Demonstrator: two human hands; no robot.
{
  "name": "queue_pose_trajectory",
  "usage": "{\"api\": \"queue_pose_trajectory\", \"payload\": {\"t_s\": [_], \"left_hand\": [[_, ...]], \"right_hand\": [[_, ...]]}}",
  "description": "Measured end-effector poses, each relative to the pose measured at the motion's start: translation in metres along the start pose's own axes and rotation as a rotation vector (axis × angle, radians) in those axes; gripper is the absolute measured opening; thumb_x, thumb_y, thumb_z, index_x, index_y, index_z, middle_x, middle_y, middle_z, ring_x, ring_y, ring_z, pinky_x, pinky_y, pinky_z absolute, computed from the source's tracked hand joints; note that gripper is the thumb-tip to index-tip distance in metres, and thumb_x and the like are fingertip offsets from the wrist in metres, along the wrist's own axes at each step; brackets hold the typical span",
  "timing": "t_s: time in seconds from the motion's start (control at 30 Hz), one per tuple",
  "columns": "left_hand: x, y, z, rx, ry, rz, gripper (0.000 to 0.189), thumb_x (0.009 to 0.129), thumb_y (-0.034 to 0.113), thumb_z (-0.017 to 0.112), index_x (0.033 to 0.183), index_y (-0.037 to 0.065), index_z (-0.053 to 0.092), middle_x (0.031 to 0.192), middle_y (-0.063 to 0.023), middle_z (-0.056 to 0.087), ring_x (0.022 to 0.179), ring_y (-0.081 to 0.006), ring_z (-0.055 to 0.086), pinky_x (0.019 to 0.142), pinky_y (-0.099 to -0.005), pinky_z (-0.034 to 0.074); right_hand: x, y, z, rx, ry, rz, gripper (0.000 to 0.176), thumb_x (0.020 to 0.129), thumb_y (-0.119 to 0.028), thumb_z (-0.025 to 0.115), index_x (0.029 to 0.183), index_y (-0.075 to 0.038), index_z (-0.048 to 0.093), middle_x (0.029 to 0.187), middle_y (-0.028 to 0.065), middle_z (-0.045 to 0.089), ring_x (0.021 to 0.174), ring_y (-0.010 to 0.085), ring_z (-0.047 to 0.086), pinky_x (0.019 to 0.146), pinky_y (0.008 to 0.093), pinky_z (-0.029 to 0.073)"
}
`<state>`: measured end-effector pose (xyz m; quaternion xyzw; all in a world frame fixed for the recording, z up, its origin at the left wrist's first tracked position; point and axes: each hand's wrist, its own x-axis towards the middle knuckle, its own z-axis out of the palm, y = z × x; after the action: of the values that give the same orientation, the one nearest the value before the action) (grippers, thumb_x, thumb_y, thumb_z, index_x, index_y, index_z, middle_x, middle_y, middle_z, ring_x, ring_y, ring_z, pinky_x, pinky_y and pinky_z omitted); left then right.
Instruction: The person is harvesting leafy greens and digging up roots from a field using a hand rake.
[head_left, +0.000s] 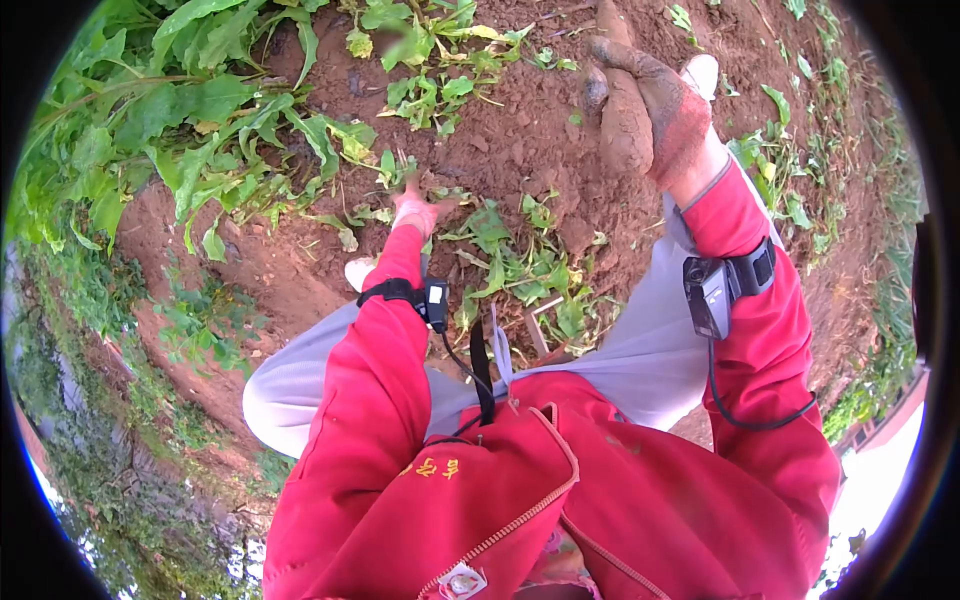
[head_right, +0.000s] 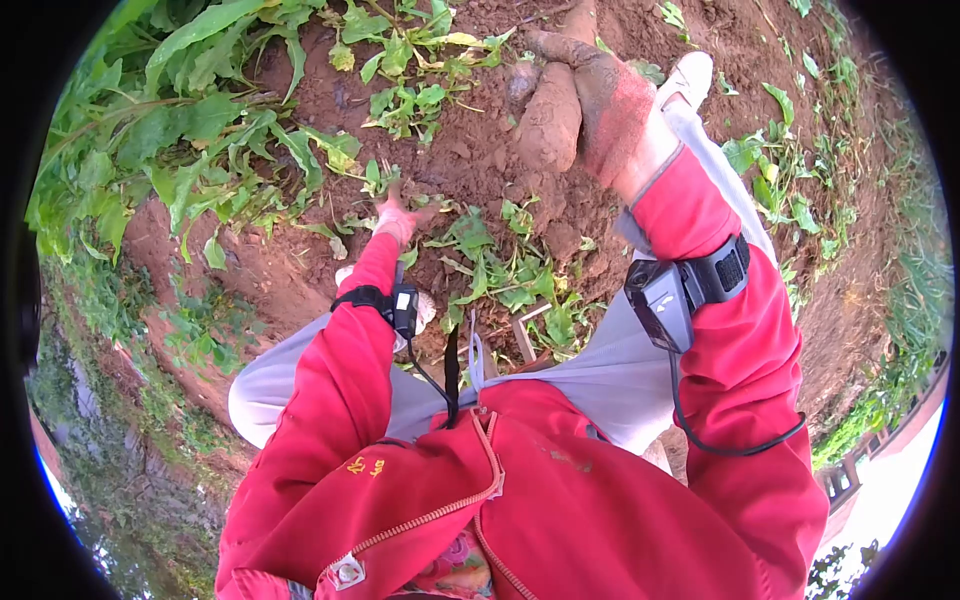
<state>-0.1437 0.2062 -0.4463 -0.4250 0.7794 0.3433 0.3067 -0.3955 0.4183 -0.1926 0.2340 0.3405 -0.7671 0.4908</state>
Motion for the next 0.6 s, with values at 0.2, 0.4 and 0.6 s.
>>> {"api": "queue_pose_trajectory", "payload": {"t_s": [0.2, 0.4, 0.6], "left_hand": [[0.014, -0.003, 0.004, -0.101, 0.041, -0.025, 0.083, 0.056, 0.028, 0.078, 0.13, 0.015, 0.041, 0.124, -0.0231, 0.047, 0.114, -0.035, 0.047, 0.095, -0.0374, 0.04], [0.017, -0.031, -0.022, -1.029, -0.108, -0.13, 0.052, 0.079, 0.023, 0.054, 0.127, 0.009, 0.04, 0.116, -0.0137, 0.055, 0.104, -0.0257, 0.054, 0.088, -0.035, 0.042], [0.004, -0.052, -0.063, 0.833, 0.01, 0.009, 0.051, 0.089, 0.042, 0.04, 0.129, 0.01, 0.037, 0.123, -0.0112, 0.049, 0.101, -0.025, 0.051, 0.089, -0.0322, 0.039]], "right_hand": [[0.001, -0.004, -0.001, -0.034, 0.044, 0.027, 0.011, 0.089, -0.021, 0.052, 0.09, -0.011, 0.052, 0.07, -0.0002, 0.054, 0.062, 0.0116, 0.056, 0.065, 0.0363, 0.052], [0.0, -0.004, 0.002, -0.001, 0.006, 0.031, 0.011, 0.089, -0.02, 0.053, 0.092, -0.01, 0.052, 0.072, 0.0, 0.055, 0.063, 0.0114, 0.056, 0.065, 0.0362, 0.053], [-0.001, -0.003, -0.005, 0.02, -0.061, 0.035, 0.009, 0.089, -0.018, 0.053, 0.09, -0.008, 0.052, 0.071, 0.0007, 0.055, 0.063, 0.0123, 0.057, 0.064, 0.0334, 0.053]]}}
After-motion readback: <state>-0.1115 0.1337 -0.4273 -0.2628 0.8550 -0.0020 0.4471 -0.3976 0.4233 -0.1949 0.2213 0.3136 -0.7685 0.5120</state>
